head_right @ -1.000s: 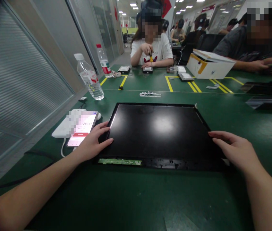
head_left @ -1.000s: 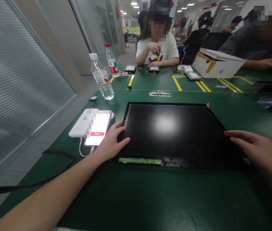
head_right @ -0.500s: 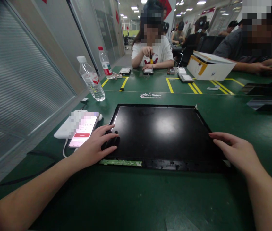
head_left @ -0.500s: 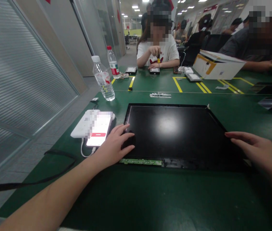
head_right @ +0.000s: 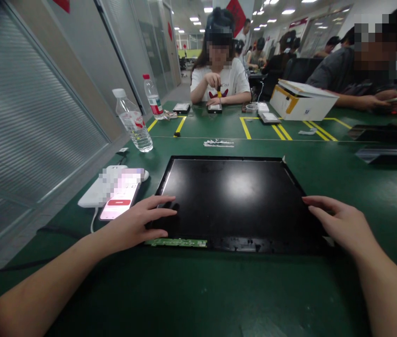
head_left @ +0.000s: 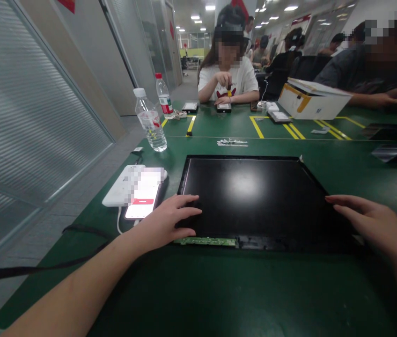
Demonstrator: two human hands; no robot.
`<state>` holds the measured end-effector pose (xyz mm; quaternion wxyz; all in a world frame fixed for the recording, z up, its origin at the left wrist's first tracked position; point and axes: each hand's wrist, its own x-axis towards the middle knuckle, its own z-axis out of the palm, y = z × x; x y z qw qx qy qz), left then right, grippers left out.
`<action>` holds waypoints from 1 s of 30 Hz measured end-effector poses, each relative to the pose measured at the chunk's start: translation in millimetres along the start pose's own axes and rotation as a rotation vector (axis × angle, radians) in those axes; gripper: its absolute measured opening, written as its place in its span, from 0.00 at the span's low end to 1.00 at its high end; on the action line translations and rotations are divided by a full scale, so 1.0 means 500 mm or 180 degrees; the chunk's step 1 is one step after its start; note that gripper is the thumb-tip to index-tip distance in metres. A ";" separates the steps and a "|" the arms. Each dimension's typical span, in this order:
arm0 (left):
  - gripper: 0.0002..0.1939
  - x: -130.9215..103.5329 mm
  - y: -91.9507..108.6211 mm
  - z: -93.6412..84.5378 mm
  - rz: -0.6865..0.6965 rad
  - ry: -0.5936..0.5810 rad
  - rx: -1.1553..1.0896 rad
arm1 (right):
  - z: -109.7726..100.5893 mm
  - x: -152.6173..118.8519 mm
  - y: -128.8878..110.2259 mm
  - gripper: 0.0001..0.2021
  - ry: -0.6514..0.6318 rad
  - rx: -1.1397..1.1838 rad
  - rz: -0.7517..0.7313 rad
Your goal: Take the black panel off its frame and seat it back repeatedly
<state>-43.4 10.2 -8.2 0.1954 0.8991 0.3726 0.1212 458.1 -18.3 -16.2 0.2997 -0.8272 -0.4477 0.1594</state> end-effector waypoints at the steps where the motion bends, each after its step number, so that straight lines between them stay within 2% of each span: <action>1: 0.22 0.001 0.002 -0.001 -0.0002 -0.0003 0.0002 | 0.001 0.001 0.002 0.27 -0.0007 -0.0009 -0.0025; 7: 0.23 0.002 0.004 -0.001 -0.0067 -0.0137 0.0075 | 0.001 0.002 0.000 0.26 0.0046 -0.0145 -0.0043; 15: 0.22 -0.001 -0.005 0.011 0.0094 -0.0039 0.0113 | -0.002 -0.008 -0.018 0.27 -0.0035 -0.0065 0.0154; 22: 0.20 0.003 0.012 0.000 0.0155 -0.0195 0.0210 | -0.005 -0.003 -0.009 0.31 -0.0053 -0.0105 0.0274; 30: 0.20 -0.001 0.010 0.003 0.0194 -0.0175 0.0127 | -0.001 0.008 0.010 0.30 -0.0043 -0.0118 0.0125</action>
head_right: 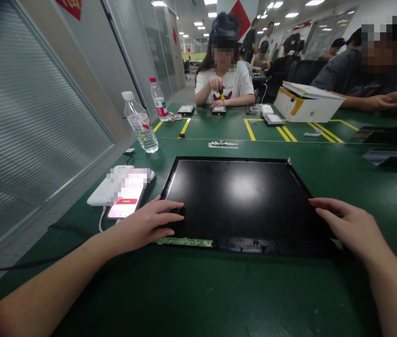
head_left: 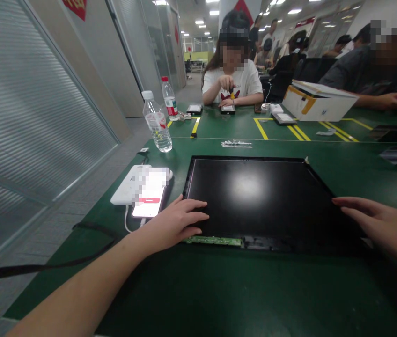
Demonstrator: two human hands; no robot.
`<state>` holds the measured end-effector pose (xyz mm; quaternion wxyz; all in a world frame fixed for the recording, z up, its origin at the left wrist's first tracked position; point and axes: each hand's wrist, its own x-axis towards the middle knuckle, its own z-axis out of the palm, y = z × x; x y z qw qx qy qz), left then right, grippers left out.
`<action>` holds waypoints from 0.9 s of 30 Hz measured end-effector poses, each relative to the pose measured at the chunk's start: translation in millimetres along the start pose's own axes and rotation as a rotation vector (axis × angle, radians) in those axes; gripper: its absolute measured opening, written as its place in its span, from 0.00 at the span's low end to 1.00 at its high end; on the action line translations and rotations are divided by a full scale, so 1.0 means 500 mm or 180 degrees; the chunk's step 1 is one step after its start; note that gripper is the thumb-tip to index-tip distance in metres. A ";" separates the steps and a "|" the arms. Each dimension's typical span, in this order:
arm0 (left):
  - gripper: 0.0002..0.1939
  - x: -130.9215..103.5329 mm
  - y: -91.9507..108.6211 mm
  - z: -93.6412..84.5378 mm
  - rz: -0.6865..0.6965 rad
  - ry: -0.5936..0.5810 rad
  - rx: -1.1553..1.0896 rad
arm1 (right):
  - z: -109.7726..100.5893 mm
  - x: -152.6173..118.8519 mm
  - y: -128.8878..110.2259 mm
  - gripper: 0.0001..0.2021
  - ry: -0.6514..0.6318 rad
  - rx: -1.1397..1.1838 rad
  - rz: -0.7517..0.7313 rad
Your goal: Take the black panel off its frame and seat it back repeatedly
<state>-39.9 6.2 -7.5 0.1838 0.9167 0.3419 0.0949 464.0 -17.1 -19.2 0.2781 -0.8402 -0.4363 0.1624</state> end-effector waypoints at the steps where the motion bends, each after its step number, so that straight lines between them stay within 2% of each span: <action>1: 0.20 0.000 0.000 0.000 -0.0015 -0.0003 -0.0008 | 0.000 0.000 0.000 0.30 0.0010 -0.0010 -0.0029; 8: 0.19 0.002 0.000 0.001 -0.0034 0.0000 -0.0028 | 0.000 -0.004 -0.006 0.25 0.0102 -0.0114 -0.0222; 27: 0.19 0.002 0.006 -0.003 -0.0009 -0.0068 -0.0002 | 0.000 -0.007 -0.006 0.25 0.0050 0.0030 -0.0153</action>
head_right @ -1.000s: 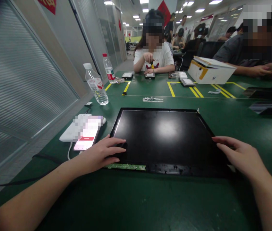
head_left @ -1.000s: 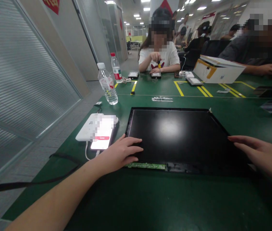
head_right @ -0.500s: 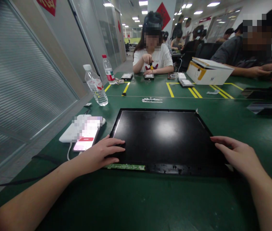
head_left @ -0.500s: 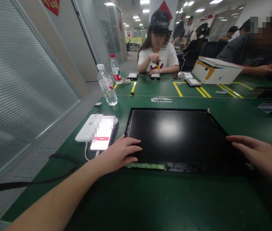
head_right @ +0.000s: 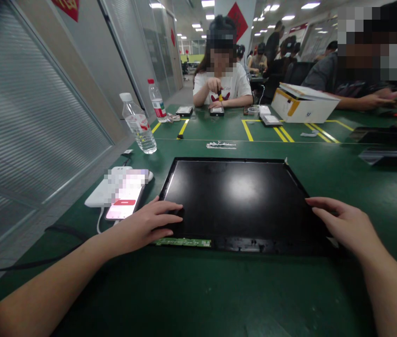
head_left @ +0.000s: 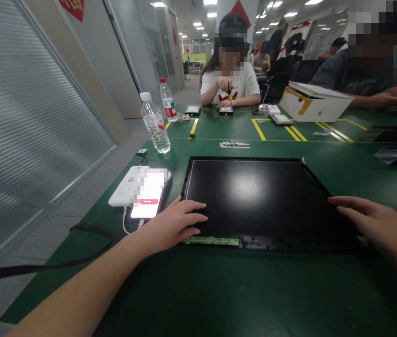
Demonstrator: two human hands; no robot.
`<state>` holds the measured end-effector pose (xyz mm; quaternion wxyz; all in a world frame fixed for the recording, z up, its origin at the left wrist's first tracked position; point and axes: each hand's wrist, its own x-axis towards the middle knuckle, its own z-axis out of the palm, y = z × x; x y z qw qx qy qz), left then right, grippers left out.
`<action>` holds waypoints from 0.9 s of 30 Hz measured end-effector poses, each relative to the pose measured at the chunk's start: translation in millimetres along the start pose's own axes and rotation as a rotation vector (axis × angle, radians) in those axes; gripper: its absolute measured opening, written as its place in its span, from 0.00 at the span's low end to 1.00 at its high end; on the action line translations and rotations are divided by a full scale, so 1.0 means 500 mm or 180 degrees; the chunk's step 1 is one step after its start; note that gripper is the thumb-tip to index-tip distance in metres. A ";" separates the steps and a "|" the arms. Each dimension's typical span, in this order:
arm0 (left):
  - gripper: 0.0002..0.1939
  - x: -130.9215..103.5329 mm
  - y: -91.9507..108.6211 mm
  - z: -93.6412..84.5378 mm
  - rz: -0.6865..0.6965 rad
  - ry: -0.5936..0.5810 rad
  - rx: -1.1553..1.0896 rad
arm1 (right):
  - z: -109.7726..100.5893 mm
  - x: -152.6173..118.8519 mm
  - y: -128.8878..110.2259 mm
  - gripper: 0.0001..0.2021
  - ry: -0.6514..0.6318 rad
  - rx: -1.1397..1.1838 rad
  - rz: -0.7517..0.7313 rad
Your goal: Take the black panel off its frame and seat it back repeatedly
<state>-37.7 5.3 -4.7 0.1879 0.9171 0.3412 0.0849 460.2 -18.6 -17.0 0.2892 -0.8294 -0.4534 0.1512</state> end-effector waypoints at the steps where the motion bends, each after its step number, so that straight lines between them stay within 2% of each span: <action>1: 0.19 0.000 0.000 0.000 0.0007 0.0011 0.0002 | 0.001 -0.001 0.001 0.24 0.0014 0.0018 -0.0033; 12: 0.18 -0.001 -0.004 0.001 0.0083 0.0060 -0.0014 | 0.004 0.002 0.003 0.22 -0.0043 0.0112 -0.0072; 21: 0.19 0.002 -0.001 0.000 0.0081 0.0004 0.0007 | 0.002 -0.004 -0.003 0.25 -0.0107 0.0214 0.0073; 27: 0.19 -0.001 -0.012 0.010 0.0156 0.0070 0.0037 | 0.003 0.001 0.008 0.25 -0.0103 0.0196 -0.0086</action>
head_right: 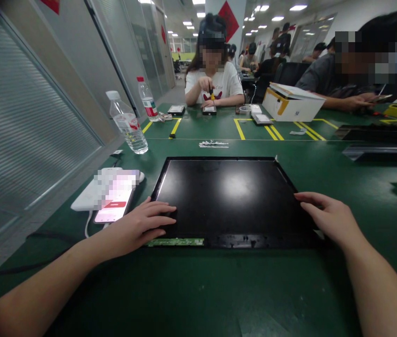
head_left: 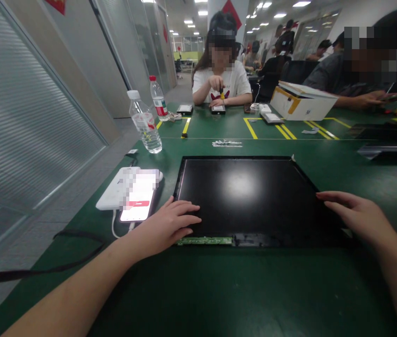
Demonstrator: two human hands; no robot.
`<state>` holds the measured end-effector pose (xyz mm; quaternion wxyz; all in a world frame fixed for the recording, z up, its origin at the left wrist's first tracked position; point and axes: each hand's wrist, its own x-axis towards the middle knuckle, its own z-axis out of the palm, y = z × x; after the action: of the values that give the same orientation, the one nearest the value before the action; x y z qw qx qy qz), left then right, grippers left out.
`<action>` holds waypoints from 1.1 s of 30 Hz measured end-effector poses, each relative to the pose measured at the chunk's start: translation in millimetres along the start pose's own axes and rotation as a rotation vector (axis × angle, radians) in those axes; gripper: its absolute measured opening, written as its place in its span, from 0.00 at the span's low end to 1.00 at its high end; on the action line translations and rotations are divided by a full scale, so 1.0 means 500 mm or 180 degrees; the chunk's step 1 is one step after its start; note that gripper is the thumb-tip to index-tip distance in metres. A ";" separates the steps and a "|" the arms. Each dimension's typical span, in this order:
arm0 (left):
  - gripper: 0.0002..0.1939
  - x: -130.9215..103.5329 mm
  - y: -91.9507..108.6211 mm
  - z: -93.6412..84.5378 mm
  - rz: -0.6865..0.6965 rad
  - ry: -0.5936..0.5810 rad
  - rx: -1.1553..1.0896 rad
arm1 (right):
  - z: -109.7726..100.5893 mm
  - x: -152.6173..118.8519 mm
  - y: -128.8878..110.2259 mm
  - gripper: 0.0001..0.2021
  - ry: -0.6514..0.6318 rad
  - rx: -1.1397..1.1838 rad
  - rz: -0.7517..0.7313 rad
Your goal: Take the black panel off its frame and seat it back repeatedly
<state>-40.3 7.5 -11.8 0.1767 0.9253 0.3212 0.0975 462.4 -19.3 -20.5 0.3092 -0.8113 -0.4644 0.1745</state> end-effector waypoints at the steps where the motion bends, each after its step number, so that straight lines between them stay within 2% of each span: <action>1: 0.19 -0.001 -0.003 0.003 0.0004 0.0023 0.0000 | 0.001 0.001 0.002 0.25 0.0011 -0.0019 -0.0008; 9: 0.19 -0.005 -0.016 0.012 -0.0041 0.0096 -0.0020 | 0.003 -0.001 0.009 0.26 0.0030 0.0092 -0.0215; 16: 0.18 -0.004 -0.019 0.016 -0.0068 0.0137 -0.0044 | -0.015 -0.009 0.014 0.40 -0.0480 -0.0405 -0.0351; 18: 0.18 -0.004 -0.019 0.016 -0.0074 0.0127 -0.0051 | -0.016 -0.008 0.016 0.40 -0.0473 -0.0528 -0.0579; 21: 0.19 -0.004 -0.019 0.015 -0.0081 0.0110 -0.0066 | -0.016 -0.006 0.025 0.39 -0.0519 -0.0581 -0.1215; 23: 0.19 -0.004 -0.018 0.014 -0.0091 0.0104 -0.0071 | -0.016 -0.004 0.035 0.43 -0.0674 -0.0687 -0.1447; 28: 0.18 0.001 -0.007 0.007 -0.0158 0.0050 -0.0038 | -0.017 -0.005 0.056 0.55 -0.1049 -0.1014 -0.1303; 33: 0.19 0.003 0.006 -0.005 -0.0233 -0.0043 -0.0045 | -0.021 -0.010 0.048 0.58 -0.1346 -0.0950 -0.1151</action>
<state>-38.0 6.8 -8.3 0.1888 0.9123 0.3529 0.0871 481.4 -36.5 -28.5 0.1094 -0.6978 -0.6756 0.2115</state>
